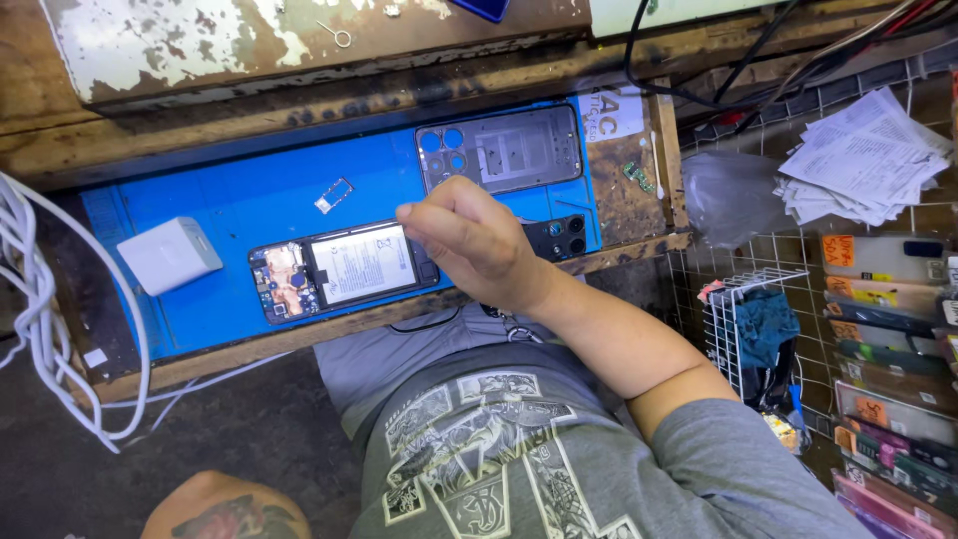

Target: The person uses a small metal tool to pry and separate the screen assembly from the smartphone's frame. They then use tweezers to carefully lift and disconnect a ribbon cable from the motherboard. The person continues to manipulate the internal components and cables with their hands and tweezers.

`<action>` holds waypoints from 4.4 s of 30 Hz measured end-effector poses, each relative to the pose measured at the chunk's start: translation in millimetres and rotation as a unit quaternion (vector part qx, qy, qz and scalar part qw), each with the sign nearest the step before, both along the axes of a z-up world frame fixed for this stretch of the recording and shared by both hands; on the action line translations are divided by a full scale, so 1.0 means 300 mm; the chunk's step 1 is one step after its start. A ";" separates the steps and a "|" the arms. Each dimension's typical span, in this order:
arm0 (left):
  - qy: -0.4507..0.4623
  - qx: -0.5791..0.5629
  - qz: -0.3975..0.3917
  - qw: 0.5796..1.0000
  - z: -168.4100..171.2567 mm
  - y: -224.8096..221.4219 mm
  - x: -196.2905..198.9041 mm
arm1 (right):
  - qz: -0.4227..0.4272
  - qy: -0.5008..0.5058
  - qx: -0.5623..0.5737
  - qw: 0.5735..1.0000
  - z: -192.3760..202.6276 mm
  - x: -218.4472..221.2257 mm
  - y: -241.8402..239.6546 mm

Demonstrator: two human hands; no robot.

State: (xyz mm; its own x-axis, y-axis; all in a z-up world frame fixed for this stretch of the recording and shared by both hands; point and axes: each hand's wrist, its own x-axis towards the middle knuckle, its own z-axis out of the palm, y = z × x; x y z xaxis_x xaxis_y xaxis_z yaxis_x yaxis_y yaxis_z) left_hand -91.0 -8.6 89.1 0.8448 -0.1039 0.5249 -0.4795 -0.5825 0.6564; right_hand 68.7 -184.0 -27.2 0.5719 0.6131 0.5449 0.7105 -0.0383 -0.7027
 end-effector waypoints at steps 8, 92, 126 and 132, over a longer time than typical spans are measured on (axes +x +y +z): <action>-0.002 -0.007 0.012 1.000 -0.007 -0.025 -0.060 | -0.020 -0.049 0.028 0.998 0.025 -0.002 0.018; 0.104 0.116 0.074 0.985 -0.380 -0.028 0.386 | -0.137 0.156 0.241 0.948 -0.102 -0.044 -0.085; 0.145 0.125 0.098 0.977 -0.274 0.063 0.239 | 0.012 0.080 0.070 0.994 -0.098 -0.076 -0.087; 0.157 0.147 0.052 0.975 -0.274 0.042 0.221 | 0.020 0.089 0.073 0.993 -0.105 -0.082 -0.068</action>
